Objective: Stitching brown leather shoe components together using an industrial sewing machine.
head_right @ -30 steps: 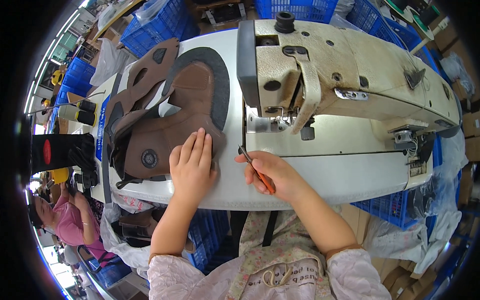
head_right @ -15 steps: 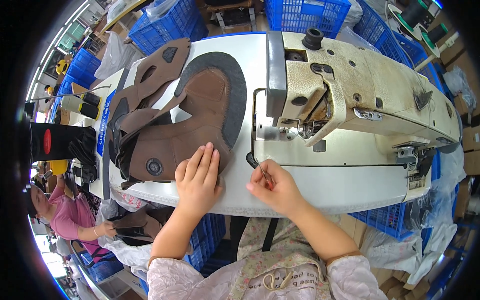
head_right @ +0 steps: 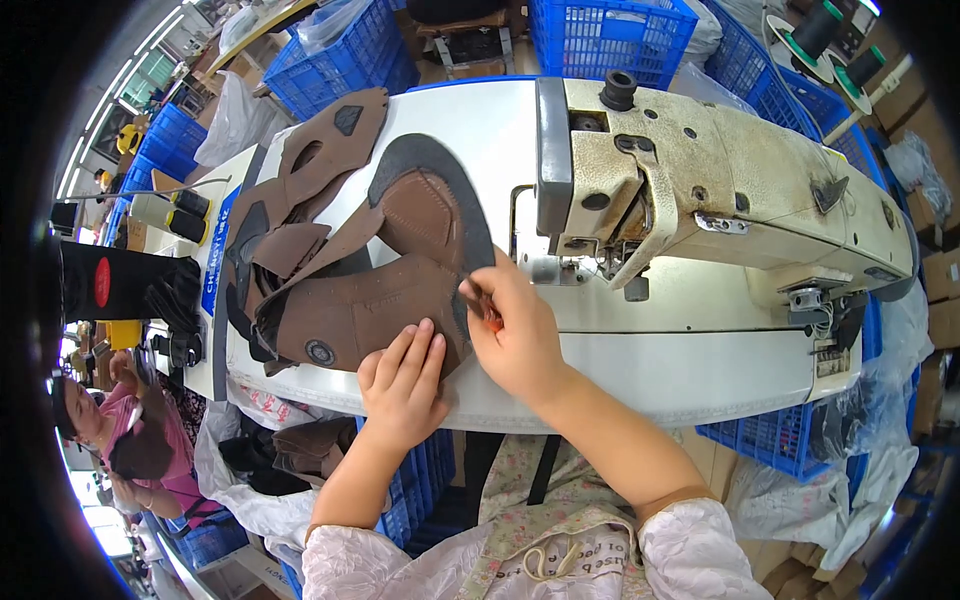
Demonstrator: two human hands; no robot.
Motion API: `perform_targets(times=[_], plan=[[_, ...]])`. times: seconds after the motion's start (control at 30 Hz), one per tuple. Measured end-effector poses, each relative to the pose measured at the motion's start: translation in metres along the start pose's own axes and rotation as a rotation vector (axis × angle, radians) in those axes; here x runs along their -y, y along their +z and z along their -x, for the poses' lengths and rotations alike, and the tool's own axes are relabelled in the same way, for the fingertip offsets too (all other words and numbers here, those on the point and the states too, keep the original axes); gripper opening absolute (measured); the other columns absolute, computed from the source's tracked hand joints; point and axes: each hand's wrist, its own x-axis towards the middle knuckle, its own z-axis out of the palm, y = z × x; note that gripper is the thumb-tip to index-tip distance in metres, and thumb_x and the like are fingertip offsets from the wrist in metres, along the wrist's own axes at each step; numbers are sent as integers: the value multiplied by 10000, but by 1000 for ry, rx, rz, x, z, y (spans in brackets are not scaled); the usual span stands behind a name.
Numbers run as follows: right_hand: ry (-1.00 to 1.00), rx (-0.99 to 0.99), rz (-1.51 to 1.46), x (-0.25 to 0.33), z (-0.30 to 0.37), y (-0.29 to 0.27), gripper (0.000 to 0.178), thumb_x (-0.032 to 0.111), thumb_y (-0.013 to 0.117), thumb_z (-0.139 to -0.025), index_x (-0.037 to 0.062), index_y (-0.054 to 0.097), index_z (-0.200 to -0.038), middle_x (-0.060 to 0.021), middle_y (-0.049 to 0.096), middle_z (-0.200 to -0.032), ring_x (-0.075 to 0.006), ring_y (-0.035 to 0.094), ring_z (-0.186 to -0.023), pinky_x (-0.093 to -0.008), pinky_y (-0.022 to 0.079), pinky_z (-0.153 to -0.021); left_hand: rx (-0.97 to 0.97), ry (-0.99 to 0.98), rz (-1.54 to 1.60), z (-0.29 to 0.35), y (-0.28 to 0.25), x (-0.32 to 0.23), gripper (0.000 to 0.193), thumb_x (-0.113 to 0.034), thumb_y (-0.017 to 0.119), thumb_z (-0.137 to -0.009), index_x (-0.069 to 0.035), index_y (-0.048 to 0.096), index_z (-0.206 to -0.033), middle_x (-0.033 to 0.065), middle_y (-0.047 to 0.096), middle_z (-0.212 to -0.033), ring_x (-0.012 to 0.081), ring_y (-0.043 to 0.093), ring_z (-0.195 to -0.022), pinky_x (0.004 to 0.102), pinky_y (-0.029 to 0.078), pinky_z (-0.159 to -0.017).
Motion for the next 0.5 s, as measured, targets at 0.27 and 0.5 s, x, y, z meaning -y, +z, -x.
perform_targets(times=[0.27,0.5], plan=[[-771,94,161,35,25,-6,153,110,718,-752,135,630,-875,-145,658,-1327,-323,689,-1082,-284,548,-555,-394,-763,1556,3,-82,3,1068,-812,438,-891,57,363,-1507,247,453,-1517,353,536,-1323,444,426,-1089],[-933,213,19,86,49,-2,112,171,703,-832,174,602,-783,-32,653,-1355,-211,670,-1061,-222,470,-501,-545,-509,2124,28,-154,-11,973,-701,600,-873,-24,378,-1536,180,408,-1571,345,403,-1437,509,279,-1218]])
